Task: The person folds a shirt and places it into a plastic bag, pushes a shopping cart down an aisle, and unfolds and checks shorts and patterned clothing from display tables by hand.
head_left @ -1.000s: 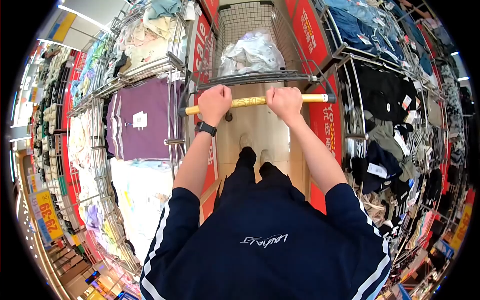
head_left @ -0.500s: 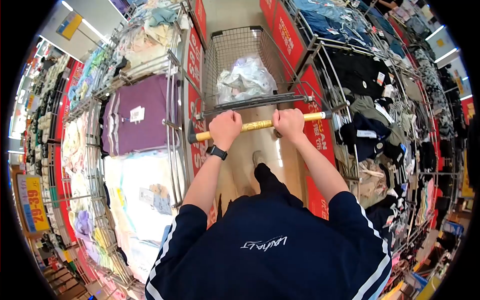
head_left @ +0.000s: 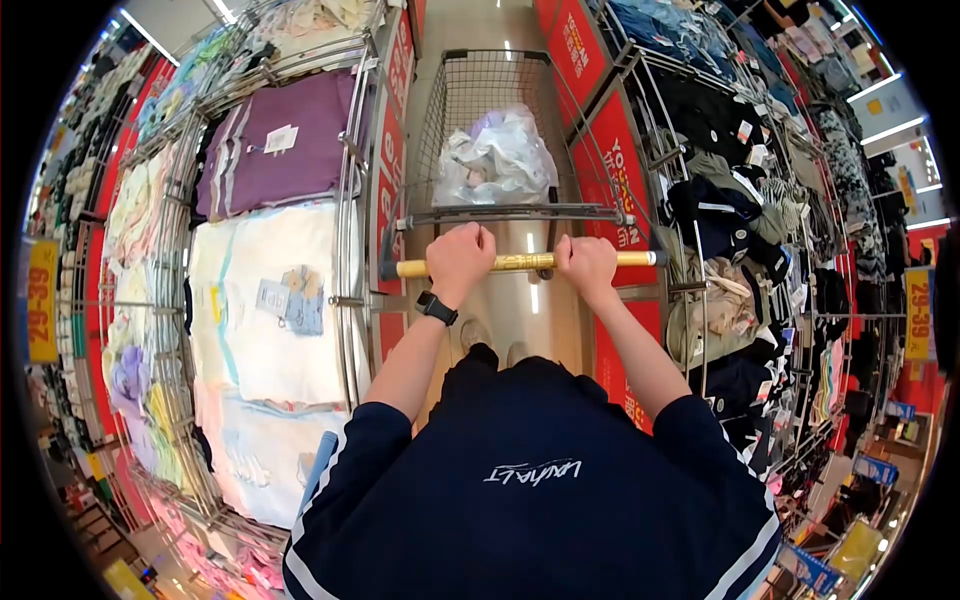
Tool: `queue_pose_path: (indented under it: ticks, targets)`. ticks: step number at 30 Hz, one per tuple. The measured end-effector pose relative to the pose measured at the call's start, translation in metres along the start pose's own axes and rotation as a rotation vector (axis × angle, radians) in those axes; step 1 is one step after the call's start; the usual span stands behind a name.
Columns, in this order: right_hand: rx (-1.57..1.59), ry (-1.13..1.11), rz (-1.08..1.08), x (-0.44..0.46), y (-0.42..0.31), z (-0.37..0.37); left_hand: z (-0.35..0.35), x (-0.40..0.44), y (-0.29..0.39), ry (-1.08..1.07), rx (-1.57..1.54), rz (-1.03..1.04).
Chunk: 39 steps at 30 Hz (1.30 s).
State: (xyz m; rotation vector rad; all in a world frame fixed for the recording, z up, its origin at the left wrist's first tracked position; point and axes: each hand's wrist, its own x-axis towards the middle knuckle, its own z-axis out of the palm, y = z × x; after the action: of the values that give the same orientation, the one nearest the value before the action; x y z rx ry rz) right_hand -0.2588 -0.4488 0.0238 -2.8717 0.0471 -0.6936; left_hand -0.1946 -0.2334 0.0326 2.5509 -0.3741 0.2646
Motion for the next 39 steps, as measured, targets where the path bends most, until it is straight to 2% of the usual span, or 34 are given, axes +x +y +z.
queue_pose_path:
  ticks: [12,17,19,20,22,25,26,29,33,39]
  targets:
    - [0.069,0.025,-0.031,-0.158,-0.037,-0.064,-0.039,-0.171,0.026,0.033,-0.005,-0.046]
    - [0.114,-0.019,0.003,-0.219,-0.046,-0.099,-0.048,-0.236,0.034,0.053,0.050,0.013]
    - [0.103,-0.049,0.004,-0.241,-0.052,-0.112,-0.060,-0.259,0.051,0.224,0.076,0.066]
    - [0.107,-0.104,0.019,-0.252,-0.055,-0.118,-0.064,-0.271,0.054,0.230,0.090,0.067]
    - [0.091,-0.079,0.005,-0.276,-0.059,-0.127,-0.067,-0.297,0.058,0.232,0.107,0.069]
    - [0.092,-0.054,0.000,-0.309,-0.065,-0.142,-0.075,-0.337,0.058,-0.118,0.047,-0.091]
    - [0.098,-0.053,0.002,-0.321,-0.068,-0.147,-0.070,-0.351,0.054,-0.028,0.047,-0.040]
    - [0.048,-0.006,-0.041,-0.358,-0.073,-0.156,-0.087,-0.388,0.064,-0.141,0.050,-0.125]
    - [0.036,-0.038,-0.053,-0.400,-0.090,-0.186,-0.099,-0.444,0.073,0.052,0.000,-0.059]
    - [0.014,-0.065,-0.040,-0.471,-0.112,-0.217,-0.117,-0.522,0.075,0.071,-0.097,-0.015]
